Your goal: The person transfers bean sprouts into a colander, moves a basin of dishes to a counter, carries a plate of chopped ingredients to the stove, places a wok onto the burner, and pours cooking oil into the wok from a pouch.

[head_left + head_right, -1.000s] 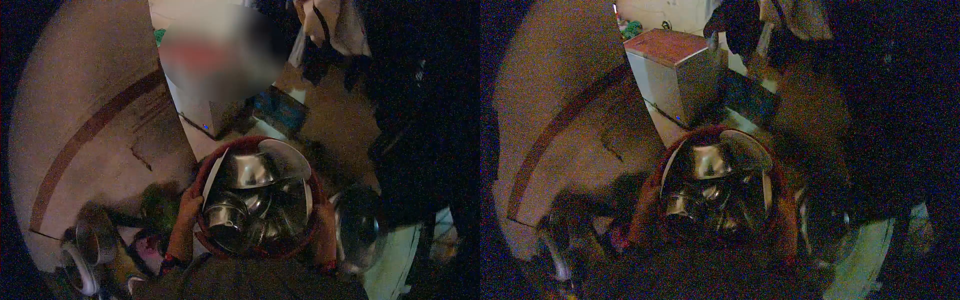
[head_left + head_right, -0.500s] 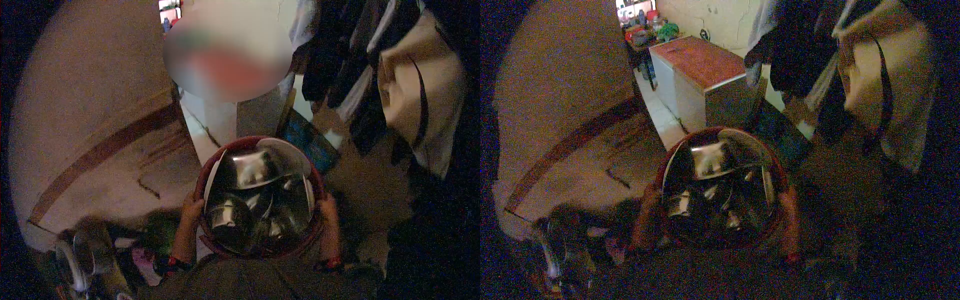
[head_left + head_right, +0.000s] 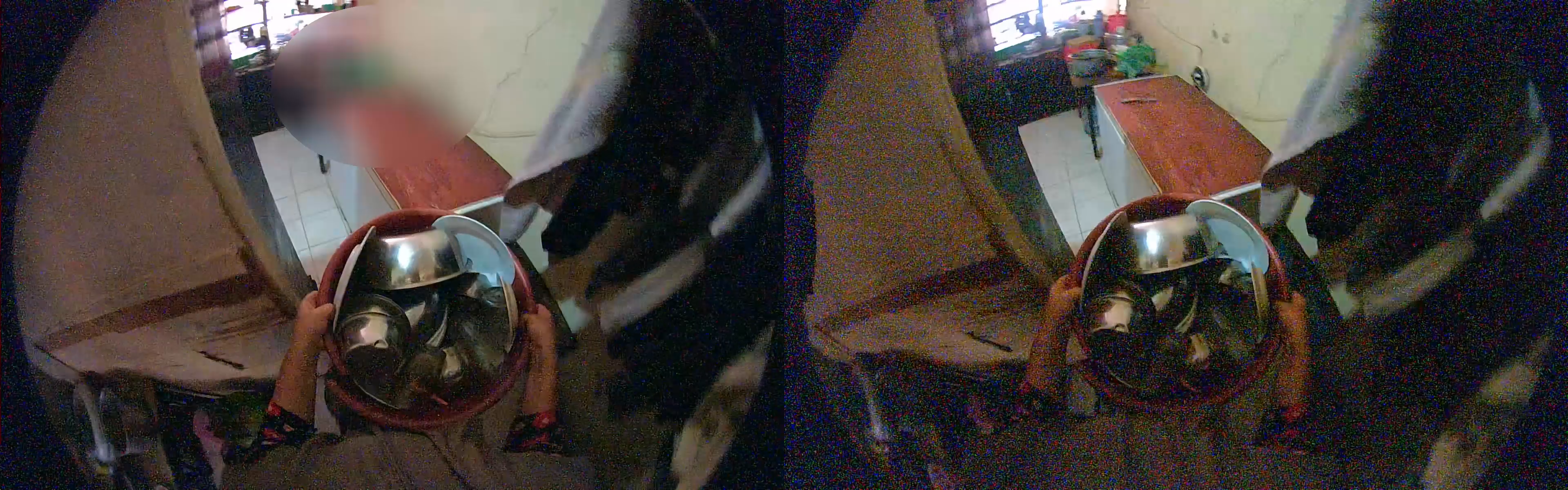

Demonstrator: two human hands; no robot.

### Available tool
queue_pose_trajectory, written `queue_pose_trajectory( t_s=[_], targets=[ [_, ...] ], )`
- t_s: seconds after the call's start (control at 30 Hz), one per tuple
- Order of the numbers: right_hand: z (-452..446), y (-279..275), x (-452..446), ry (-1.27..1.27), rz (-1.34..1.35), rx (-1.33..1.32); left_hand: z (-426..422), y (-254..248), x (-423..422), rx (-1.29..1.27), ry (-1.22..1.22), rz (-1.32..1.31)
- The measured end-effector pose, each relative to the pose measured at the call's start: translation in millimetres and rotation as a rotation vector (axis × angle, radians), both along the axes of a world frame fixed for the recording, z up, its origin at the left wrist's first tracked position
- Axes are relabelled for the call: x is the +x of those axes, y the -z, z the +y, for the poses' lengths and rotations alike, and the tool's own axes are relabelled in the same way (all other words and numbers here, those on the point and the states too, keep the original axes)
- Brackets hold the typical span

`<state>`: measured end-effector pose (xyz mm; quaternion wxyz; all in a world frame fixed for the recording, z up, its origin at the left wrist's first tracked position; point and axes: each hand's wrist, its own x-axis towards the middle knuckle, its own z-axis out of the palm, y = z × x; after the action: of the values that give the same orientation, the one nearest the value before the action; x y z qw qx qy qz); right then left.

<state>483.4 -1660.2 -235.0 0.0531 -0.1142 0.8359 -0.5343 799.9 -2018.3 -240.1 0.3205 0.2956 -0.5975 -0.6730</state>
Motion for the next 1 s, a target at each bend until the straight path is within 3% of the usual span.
queue_pose_trajectory(
  t_s=[0.07,0.13,0.17,0.27,0.4,0.47,0.63,0.73,0.77,0.87,1.0],
  targets=[
    [-5.6,23.1,-33.6,-0.073,0.180,0.061,11.9,-10.2,1.0,-0.062,-0.088,-0.027],
    [-8.4,14.5,-41.6,-0.190,0.007,-0.098,25.3,5.0,-12.6,-0.153,-0.147,-0.088],
    [-10.2,2.2,-37.1,-0.252,-0.083,-0.166,27.1,14.9,-15.9,0.007,-0.174,-0.061],
    [-8.0,15.1,-55.1,-0.290,-0.076,-0.134,55.5,0.0,-6.8,0.015,-0.219,-0.087],
    [-4.1,-9.3,-26.6,-0.258,-0.201,-0.278,71.1,-10.3,0.0,0.191,-0.169,-0.012],
    [-18.1,-34.3,-23.4,-0.150,-0.286,-0.229,64.2,-44.7,-9.1,0.074,-0.216,-0.056],
    [-44.5,-39.4,-45.2,-0.158,-0.179,-0.216,4.7,-68.0,-15.0,0.161,-0.057,0.022],
    [-52.4,-37.6,-44.9,-0.147,-0.116,-0.218,14.9,-71.8,17.1,0.208,-0.044,0.031],
    [-53.8,-35.6,-40.1,-0.149,-0.103,-0.226,34.5,-77.3,40.2,0.144,-0.108,-0.077],
    [-52.5,-29.0,-27.1,-0.146,-0.089,-0.256,79.6,-78.3,122.0,0.123,-0.072,-0.084],
    [-44.6,-28.2,-8.0,-0.153,-0.081,-0.290,153.5,-100.9,220.7,0.348,0.077,0.149]
  ],
)
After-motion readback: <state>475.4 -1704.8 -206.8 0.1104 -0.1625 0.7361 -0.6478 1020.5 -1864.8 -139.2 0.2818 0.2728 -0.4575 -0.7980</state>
